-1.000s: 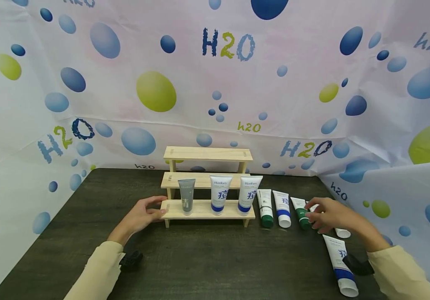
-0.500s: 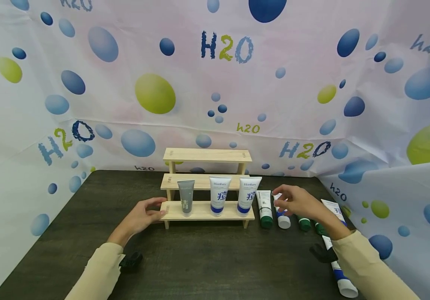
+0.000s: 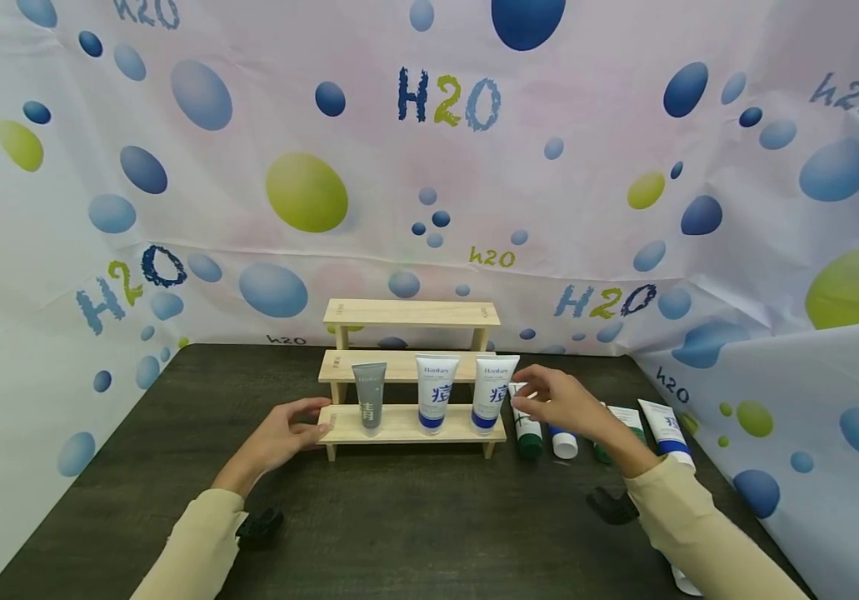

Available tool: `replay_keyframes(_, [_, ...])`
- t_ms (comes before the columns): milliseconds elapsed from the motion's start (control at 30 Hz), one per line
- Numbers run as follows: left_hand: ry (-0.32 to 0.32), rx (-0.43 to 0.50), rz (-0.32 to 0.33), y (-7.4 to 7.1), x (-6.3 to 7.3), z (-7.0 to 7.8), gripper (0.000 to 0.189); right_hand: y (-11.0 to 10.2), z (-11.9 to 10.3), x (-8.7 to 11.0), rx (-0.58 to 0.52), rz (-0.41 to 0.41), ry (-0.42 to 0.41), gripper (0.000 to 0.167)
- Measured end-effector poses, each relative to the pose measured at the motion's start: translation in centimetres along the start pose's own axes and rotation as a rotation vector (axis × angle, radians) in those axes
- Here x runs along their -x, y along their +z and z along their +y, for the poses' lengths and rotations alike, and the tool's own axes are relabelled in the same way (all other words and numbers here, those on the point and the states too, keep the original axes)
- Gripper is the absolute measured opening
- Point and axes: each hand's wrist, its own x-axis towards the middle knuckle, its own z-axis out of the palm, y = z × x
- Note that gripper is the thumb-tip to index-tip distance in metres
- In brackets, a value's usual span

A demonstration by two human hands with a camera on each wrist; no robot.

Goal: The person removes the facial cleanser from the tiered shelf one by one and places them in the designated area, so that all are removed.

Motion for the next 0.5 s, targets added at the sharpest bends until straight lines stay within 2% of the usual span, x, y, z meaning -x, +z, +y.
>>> replay_keyframes(267, [-0.020, 0.026, 0.005, 0.1, -0.1, -0.1, 0.058, 1.3, -0.3, -1.2, 0.024, 0.057, -0.032, 0.031])
replay_keyframes(500, [-0.022, 0.013, 0.010, 0.0, -0.1, -0.1, 0.058, 2.2, -0.3, -1.8, 0.009, 0.100, 0.000, 0.039])
